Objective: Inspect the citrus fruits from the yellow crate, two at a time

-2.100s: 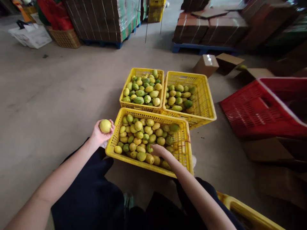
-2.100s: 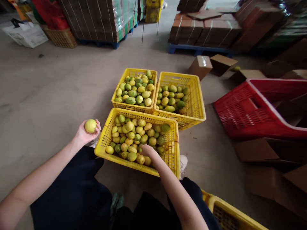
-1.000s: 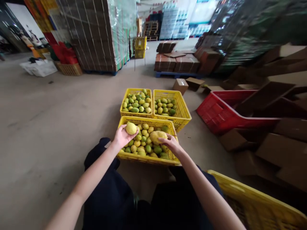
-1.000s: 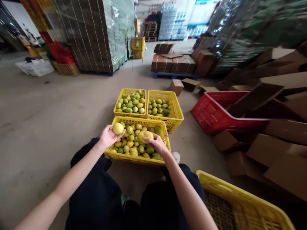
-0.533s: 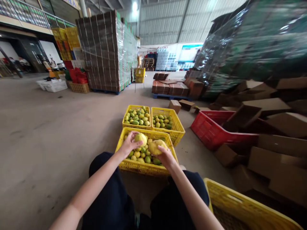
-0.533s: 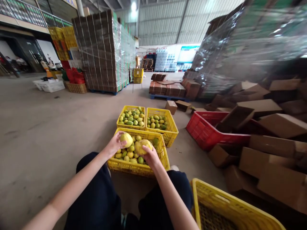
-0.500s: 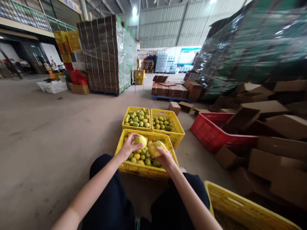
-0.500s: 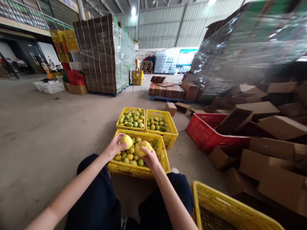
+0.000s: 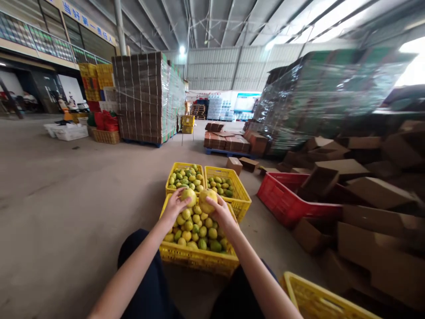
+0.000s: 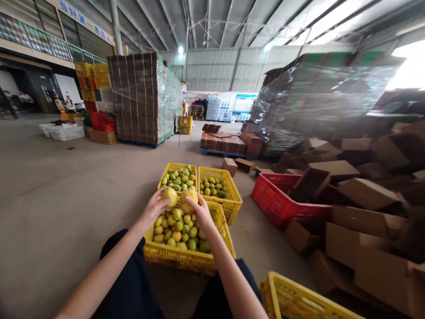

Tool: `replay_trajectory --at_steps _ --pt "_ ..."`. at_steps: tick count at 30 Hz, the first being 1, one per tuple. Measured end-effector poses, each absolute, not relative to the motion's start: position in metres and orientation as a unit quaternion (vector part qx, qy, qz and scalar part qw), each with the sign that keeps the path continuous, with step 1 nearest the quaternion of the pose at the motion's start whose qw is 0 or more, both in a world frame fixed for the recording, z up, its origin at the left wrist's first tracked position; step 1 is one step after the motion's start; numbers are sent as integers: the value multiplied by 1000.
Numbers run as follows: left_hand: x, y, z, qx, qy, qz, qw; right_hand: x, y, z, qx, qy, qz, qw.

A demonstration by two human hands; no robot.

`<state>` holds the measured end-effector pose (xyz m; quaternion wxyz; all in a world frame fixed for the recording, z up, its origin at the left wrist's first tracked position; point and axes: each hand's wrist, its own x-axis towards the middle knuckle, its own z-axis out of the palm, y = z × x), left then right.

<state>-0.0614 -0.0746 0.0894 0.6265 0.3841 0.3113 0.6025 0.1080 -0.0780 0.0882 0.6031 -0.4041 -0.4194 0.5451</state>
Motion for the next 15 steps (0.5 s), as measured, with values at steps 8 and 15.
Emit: replay_trajectory --at_steps 8,15 --pt "-30 -13 100 272 230 666 655 107 -2 100 -301 -309 609 665" --pt "-2 15 70 87 275 675 679 93 23 68 -349 -168 633 670"
